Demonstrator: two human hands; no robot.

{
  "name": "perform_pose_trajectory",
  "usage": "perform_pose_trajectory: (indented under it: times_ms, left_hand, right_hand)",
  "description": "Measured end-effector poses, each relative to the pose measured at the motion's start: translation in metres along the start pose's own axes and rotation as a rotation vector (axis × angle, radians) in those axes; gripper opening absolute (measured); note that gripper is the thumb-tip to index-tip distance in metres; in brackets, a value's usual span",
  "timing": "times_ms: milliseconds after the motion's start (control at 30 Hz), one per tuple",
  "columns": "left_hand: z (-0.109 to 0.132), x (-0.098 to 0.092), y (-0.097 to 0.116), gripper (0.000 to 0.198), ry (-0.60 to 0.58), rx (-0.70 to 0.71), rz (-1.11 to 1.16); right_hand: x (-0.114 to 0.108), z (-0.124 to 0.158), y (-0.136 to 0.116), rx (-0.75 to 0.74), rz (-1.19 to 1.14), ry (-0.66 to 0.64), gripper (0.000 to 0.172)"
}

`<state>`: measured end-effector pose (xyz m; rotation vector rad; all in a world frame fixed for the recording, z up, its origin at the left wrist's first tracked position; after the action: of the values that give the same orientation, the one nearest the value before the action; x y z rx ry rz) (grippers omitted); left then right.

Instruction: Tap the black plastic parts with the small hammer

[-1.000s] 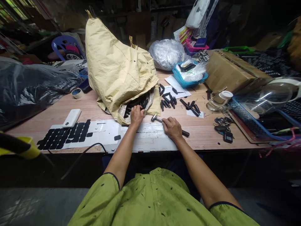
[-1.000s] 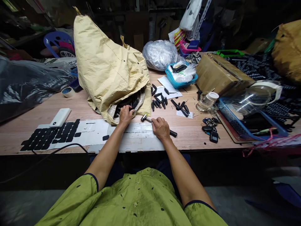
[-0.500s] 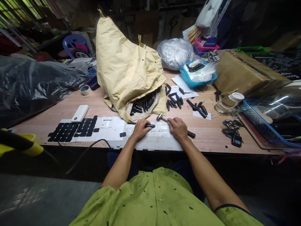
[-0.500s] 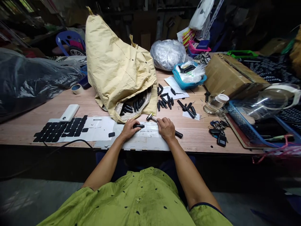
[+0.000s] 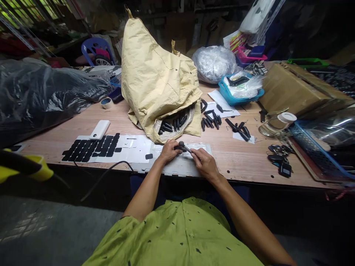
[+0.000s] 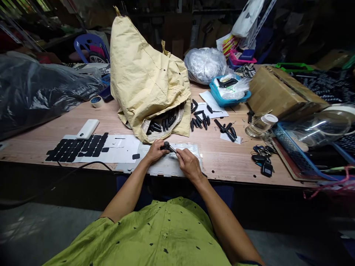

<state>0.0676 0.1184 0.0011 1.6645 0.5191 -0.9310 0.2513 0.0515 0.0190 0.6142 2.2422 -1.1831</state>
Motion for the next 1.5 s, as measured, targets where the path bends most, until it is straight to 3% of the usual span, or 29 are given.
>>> perform_pose_trajectory:
  times_ms: [233, 433, 600, 767, 1000, 1200, 1300, 1367, 1500]
  left_hand:
    - [0.0, 0.001, 0.001, 0.006, 0.001, 0.0, -0.008]
    - [0.0, 0.0, 0.002, 0.01, 0.017, -0.014, -0.011]
    - [0.001, 0.001, 0.001, 0.01, 0.04, -0.014, 0.005]
    - [0.0, 0.001, 0.001, 0.011, 0.041, -0.005, -0.017]
    - [0.003, -0.001, 0.004, 0.013, 0.043, 0.022, -0.06]
    - [0.005, -0.005, 0.006, 0.009, 0.049, 0.033, -0.075]
    - [0.025, -0.004, 0.023, 0.012, 0.058, 0.108, 0.013]
    - [0.051, 0.003, 0.04, 0.019, -0.003, 0.191, 0.11]
    - [0.108, 0.039, 0.068, 0.025, -0.329, 0.321, 0.206]
  right_hand:
    - [0.009, 0.01, -0.006, 0.056, 0.111, -0.029, 0.036]
    - [-0.003, 0.014, -0.004, 0.062, 0.087, 0.066, 0.039]
    - [-0.002, 0.019, 0.0, 0.05, 0.11, 0.019, 0.039]
    - [-0.01, 0.002, 0.023, 0.072, 0.213, 0.044, 0.036]
    - [-0.019, -0.023, 0.067, 0.044, 0.417, -0.017, 0.029]
    - [-0.014, -0.021, 0.073, 0.046, 0.459, -0.012, 0.027]
    - [-0.014, -0.022, 0.069, 0.056, 0.468, -0.019, 0.028]
    - [-0.014, -0.023, 0.068, 0.061, 0.473, -0.022, 0.028]
    - [-0.014, -0.022, 0.068, 0.07, 0.477, -0.014, 0.029]
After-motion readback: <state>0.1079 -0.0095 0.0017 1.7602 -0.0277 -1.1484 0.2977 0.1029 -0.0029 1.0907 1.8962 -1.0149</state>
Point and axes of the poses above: each hand's wrist, its own z-axis away from the middle knuckle, its own x-axis out of the palm, y = z × x, the point moved 4 cm from there along -z, towards the middle knuckle, and after that the axes turned 8 degrees about -z, right-handed, at the moved point
